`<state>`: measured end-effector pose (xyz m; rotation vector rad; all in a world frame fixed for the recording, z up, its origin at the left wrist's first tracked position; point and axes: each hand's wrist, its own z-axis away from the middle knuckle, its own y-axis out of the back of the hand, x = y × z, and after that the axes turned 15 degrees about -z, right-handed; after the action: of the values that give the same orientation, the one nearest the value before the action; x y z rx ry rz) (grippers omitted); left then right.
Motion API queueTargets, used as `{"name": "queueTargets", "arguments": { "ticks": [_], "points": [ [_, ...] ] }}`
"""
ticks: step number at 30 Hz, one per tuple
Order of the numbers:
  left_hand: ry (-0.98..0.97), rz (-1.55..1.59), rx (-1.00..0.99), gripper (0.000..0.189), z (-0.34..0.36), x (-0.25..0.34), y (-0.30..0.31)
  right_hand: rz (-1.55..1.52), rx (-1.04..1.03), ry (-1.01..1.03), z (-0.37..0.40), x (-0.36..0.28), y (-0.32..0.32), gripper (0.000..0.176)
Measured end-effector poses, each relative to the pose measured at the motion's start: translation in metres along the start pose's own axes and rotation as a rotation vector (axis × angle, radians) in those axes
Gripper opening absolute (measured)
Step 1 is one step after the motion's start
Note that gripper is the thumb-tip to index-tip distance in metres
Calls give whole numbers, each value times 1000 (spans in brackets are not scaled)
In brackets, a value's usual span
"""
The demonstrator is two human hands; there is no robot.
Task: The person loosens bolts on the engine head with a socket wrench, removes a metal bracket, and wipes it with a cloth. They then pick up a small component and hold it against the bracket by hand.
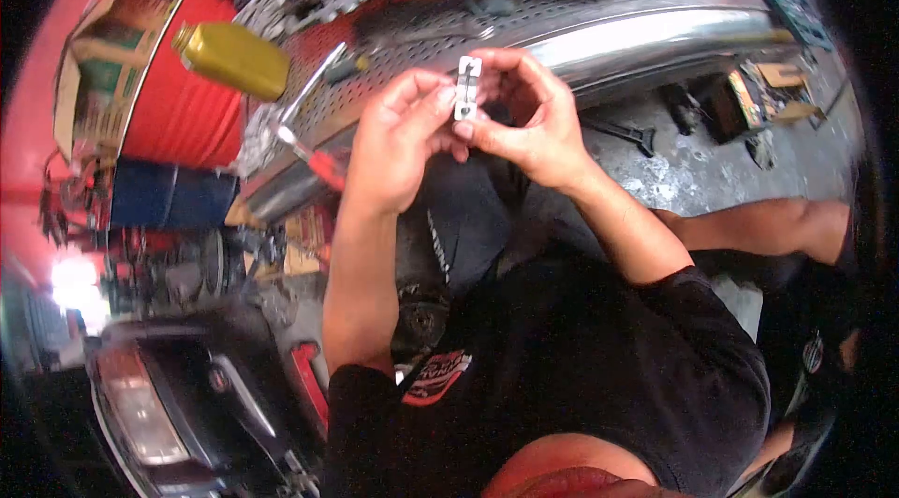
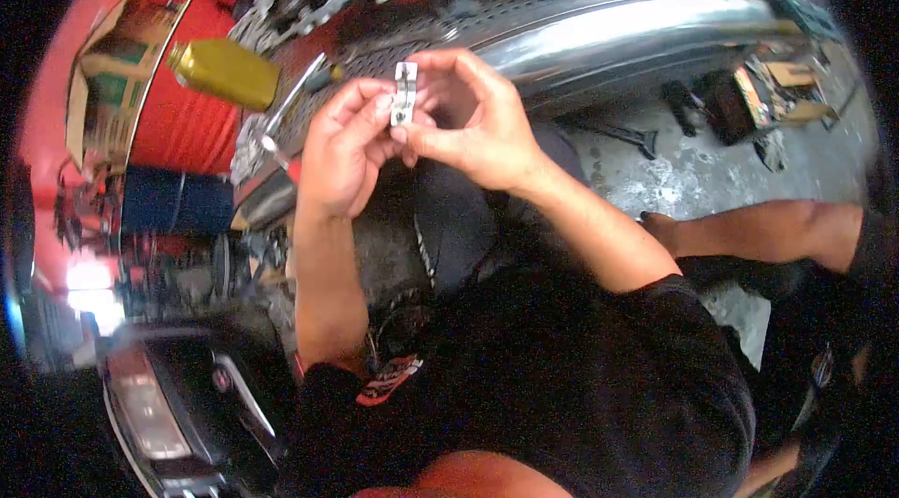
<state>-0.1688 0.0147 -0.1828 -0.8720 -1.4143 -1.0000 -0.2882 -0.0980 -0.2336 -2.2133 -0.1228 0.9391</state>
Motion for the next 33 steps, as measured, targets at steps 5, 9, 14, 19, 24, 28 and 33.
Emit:
{"name": "queueTargets", "arguments": {
  "ticks": [5,9,14,19,24,28,33],
  "points": [
    [75,91,-115,20,-28,-14,-52,169,151,25,27,-30,44,54],
    [139,219,-272,20,-51,-39,-104,241,365,51,61,-63,66,54],
    [212,271,-437,21,-61,-61,-154,265,567,14,108,-89,97,54],
    [140,211,-513,31,-56,-76,-188,106,642,11,143,-99,123,52],
    [-61,-81,-460,30,-53,-95,-217,-176,712,114,162,-100,130,53],
    [-204,-413,-344,25,-47,-111,-244,-355,969,146,189,-90,148,43],
    [-531,-842,-380,39,-45,-153,-254,-475,807,195,231,-76,190,41]
  ]
}}
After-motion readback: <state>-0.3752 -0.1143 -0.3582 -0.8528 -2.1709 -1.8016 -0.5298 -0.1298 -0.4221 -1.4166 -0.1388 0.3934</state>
